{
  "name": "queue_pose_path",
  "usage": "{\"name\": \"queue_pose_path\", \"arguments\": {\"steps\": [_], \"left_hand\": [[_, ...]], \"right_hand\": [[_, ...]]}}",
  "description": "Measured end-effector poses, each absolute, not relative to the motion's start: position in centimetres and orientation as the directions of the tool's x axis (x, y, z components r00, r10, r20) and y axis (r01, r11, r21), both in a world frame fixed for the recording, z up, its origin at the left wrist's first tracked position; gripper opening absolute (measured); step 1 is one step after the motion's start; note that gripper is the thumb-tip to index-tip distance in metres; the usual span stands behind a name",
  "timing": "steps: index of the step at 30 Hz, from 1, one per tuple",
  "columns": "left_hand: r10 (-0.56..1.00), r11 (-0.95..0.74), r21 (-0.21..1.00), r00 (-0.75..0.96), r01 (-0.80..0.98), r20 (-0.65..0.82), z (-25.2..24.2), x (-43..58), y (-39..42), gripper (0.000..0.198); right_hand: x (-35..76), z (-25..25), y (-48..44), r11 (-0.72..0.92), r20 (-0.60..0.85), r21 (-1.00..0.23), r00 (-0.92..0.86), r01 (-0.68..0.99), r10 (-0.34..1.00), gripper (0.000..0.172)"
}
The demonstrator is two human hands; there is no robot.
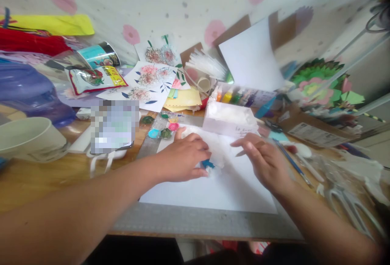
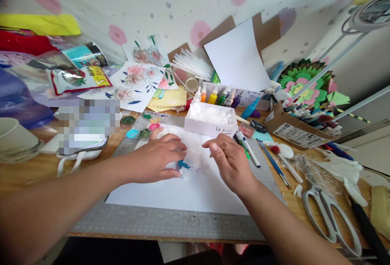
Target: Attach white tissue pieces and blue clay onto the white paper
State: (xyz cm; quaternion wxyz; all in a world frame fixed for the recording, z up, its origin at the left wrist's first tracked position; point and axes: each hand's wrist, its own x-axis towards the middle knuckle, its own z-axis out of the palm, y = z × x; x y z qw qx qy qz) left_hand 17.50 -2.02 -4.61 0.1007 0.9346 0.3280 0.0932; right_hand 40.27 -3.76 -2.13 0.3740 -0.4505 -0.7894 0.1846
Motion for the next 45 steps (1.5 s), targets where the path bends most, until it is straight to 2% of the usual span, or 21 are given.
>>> {"name": "queue_pose_path", "arguments": {"steps": [2, 5, 12, 19, 26, 29, 34, 38, 41, 45], "left_hand": [[0.632, -0.765, 0.244, 0.767, 0.596, 0.107, -4.6, 17.5, -2.0, 0.029], [0.63, -0.767, 0.247, 0.769, 0.593, 0.11, -4.6, 17.5, -2.0, 0.03], [0.633, -0.761, 0.268, 0.767, 0.591, 0.104, -4.8, 17.4, -2.0, 0.038], [0.627, -0.768, 0.259, 0.77, 0.586, 0.115, -4.9, 17.3, -1.9, 0.035], [0.625, -0.77, 0.261, 0.769, 0.582, 0.13, -5.0, 17.3, -1.9, 0.036], [0.626, -0.769, 0.261, 0.769, 0.583, 0.126, -5.0, 17.3, -1.9, 0.037], [0.624, -0.771, 0.263, 0.769, 0.58, 0.135, -5.1, 17.3, -1.9, 0.036], [0.655, -0.742, 0.315, 0.739, 0.592, 0.156, -4.6, 17.4, -2.0, 0.034], [0.649, -0.742, 0.353, 0.743, 0.57, 0.163, -4.1, 17.6, -2.2, 0.025], [0.597, -0.779, 0.336, 0.79, 0.53, 0.137, -4.2, 17.7, -2.4, 0.025]], "right_hand": [[39.8, -1.9, -4.1, 0.506, 0.419, -0.639, -0.289, 0.579, 0.86, 0.045], [39.0, -2.3, -4.4, 0.507, 0.371, -0.639, -0.346, 0.578, 0.862, 0.041], [38.3, -4.7, -3.5, 0.513, 0.3, -0.549, -0.417, 0.66, 0.858, 0.03], [38.1, -5.5, -2.8, 0.414, 0.215, -0.641, -0.366, 0.646, 0.905, 0.035], [39.4, -4.4, -3.3, 0.384, 0.318, -0.773, -0.215, 0.506, 0.923, 0.038], [39.5, -4.4, -3.7, 0.372, 0.262, -0.785, -0.278, 0.495, 0.924, 0.042], [39.1, -4.9, -3.8, 0.369, 0.214, -0.772, -0.335, 0.517, 0.918, 0.04], [39.1, -5.0, -3.3, 0.38, 0.252, -0.768, -0.302, 0.516, 0.92, 0.04], [39.2, -4.9, -2.9, 0.354, 0.244, -0.79, -0.272, 0.502, 0.931, 0.039], [39.3, -5.1, -2.4, 0.3, 0.195, -0.802, -0.249, 0.516, 0.949, 0.039]]}}
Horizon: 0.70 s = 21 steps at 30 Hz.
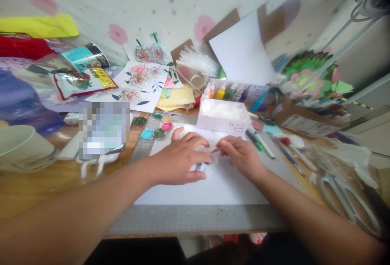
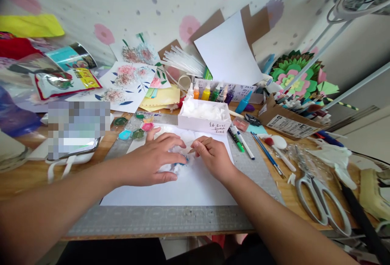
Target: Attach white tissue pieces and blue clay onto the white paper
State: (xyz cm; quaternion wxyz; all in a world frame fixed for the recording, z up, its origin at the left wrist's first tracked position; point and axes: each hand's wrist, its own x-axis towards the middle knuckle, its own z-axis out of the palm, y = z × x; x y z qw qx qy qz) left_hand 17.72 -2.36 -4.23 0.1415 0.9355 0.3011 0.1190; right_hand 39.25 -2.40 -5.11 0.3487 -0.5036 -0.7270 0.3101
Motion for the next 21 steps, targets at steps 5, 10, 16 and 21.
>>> {"name": "queue_pose_path", "arguments": {"steps": [5, 10, 16, 21], "left_hand": [[0.608, -0.778, 0.288, 0.785, 0.559, 0.118, -4.6, 17.7, -2.2, 0.034], [0.622, -0.771, 0.262, 0.776, 0.581, 0.109, -4.5, 17.7, -2.1, 0.039], [0.631, -0.765, 0.241, 0.77, 0.597, 0.094, -4.7, 17.6, -2.0, 0.039], [0.63, -0.765, 0.242, 0.771, 0.596, 0.093, -4.9, 17.5, -2.0, 0.04]], "right_hand": [[39.7, -4.9, -2.2, 0.336, 0.251, -0.797, -0.232, 0.501, 0.94, 0.041], [40.3, -4.0, -3.1, 0.412, 0.296, -0.793, -0.307, 0.448, 0.904, 0.037], [40.5, -4.4, -3.8, 0.388, 0.22, -0.782, -0.366, 0.488, 0.904, 0.034], [41.7, -4.5, -2.9, 0.321, 0.219, -0.758, -0.242, 0.568, 0.945, 0.036]]}}
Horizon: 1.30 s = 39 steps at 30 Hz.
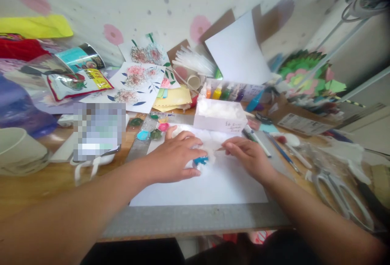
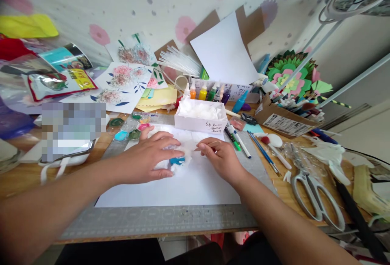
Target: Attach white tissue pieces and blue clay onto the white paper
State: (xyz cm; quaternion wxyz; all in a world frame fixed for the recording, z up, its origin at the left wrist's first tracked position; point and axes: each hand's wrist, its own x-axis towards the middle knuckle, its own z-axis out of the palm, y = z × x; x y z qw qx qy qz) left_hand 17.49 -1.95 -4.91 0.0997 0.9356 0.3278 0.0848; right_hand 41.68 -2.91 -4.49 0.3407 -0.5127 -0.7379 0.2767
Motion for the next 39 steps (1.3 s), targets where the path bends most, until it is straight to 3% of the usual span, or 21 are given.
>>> {"name": "queue_pose_path", "arguments": {"steps": [6, 11, 16, 21, 27, 30, 34, 36, 39], "left_hand": [[0.626, -0.766, 0.262, 0.774, 0.587, 0.097, -4.9, 17.3, -1.9, 0.041], [0.626, -0.769, 0.257, 0.771, 0.586, 0.118, -4.8, 17.3, -2.0, 0.041], [0.626, -0.765, 0.269, 0.773, 0.584, 0.103, -4.7, 17.3, -2.1, 0.042], [0.623, -0.766, 0.28, 0.776, 0.579, 0.098, -4.6, 17.2, -2.0, 0.042], [0.619, -0.767, 0.286, 0.779, 0.574, 0.095, -4.7, 17.2, -2.0, 0.042], [0.615, -0.771, 0.28, 0.782, 0.572, 0.099, -4.6, 17.3, -2.1, 0.042], [0.616, -0.773, 0.269, 0.781, 0.575, 0.1, -4.5, 17.4, -2.1, 0.041], [0.614, -0.777, 0.265, 0.781, 0.571, 0.113, -4.5, 17.4, -2.0, 0.041], [0.608, -0.784, 0.259, 0.782, 0.565, 0.135, -4.7, 17.4, -2.0, 0.039]], "right_hand": [[44.5, -3.8, -0.9, 0.407, 0.368, -0.632, -0.206, 0.66, 0.907, 0.034], [45.3, -4.7, 0.2, 0.384, 0.192, -0.396, -0.334, 0.834, 0.923, 0.019], [45.0, -5.6, 0.9, 0.337, 0.115, -0.383, -0.317, 0.86, 0.941, 0.028], [44.4, -5.6, 1.4, 0.246, 0.091, -0.41, -0.229, 0.878, 0.969, 0.009], [43.8, -3.1, 0.2, 0.19, 0.112, -0.474, -0.156, 0.86, 0.981, 0.01], [43.1, -1.2, -1.2, 0.168, 0.059, -0.622, -0.169, 0.765, 0.984, 0.013], [41.8, 0.1, -2.8, 0.076, -0.113, -0.887, -0.375, 0.455, 0.92, 0.014], [41.0, -0.3, -3.0, 0.036, -0.158, -0.909, -0.422, 0.415, 0.893, 0.012], [39.7, -1.9, -2.7, 0.014, -0.194, -0.859, -0.351, 0.513, 0.916, 0.007]]}}
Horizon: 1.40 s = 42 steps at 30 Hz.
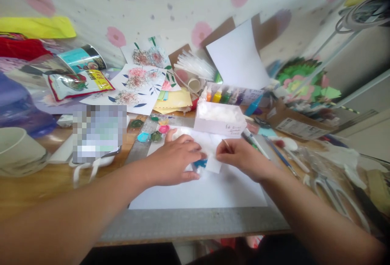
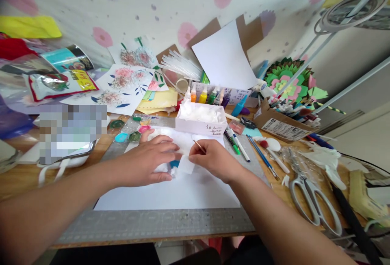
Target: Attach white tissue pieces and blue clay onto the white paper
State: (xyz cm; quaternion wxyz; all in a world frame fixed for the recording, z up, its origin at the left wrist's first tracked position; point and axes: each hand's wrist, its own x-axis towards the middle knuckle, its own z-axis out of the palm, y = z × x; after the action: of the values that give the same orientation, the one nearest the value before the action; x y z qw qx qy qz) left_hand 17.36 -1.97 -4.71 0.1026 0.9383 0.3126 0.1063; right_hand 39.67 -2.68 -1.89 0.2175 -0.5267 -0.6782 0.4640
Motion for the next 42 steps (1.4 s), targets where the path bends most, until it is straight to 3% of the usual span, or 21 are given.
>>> {"name": "queue_pose_path", "arguments": {"steps": [6, 11, 13, 17, 29, 38, 42], "left_hand": [[0.602, -0.791, 0.225, 0.789, 0.568, 0.122, -4.8, 17.3, -2.0, 0.034], [0.605, -0.786, 0.249, 0.787, 0.566, 0.121, -4.5, 17.4, -2.0, 0.034], [0.606, -0.785, 0.251, 0.786, 0.566, 0.122, -4.5, 17.4, -2.0, 0.036], [0.603, -0.789, 0.245, 0.787, 0.564, 0.13, -4.6, 17.4, -2.0, 0.036], [0.614, -0.771, 0.287, 0.784, 0.569, 0.096, -4.5, 17.4, -2.0, 0.042], [0.611, -0.778, 0.273, 0.784, 0.566, 0.114, -4.8, 17.3, -2.1, 0.043], [0.615, -0.773, 0.268, 0.783, 0.575, 0.093, -4.7, 17.3, -2.1, 0.044]], "right_hand": [[38.8, -3.2, -2.0, 0.126, -0.112, -0.745, -0.308, 0.656, 0.945, 0.009], [39.9, -1.4, -2.7, 0.385, 0.263, -0.732, -0.288, 0.562, 0.921, 0.031], [40.1, -1.0, -3.4, 0.416, 0.334, -0.723, -0.247, 0.552, 0.909, 0.033], [39.7, -1.5, -4.6, 0.47, 0.358, -0.717, -0.307, 0.514, 0.882, 0.03], [39.4, -4.5, -4.1, 0.613, 0.41, -0.553, -0.456, 0.565, 0.79, 0.022], [38.7, -5.4, -3.3, 0.528, 0.315, -0.579, -0.427, 0.621, 0.847, 0.028], [38.9, -5.4, -2.9, 0.409, 0.215, -0.705, -0.374, 0.579, 0.902, 0.033]]}}
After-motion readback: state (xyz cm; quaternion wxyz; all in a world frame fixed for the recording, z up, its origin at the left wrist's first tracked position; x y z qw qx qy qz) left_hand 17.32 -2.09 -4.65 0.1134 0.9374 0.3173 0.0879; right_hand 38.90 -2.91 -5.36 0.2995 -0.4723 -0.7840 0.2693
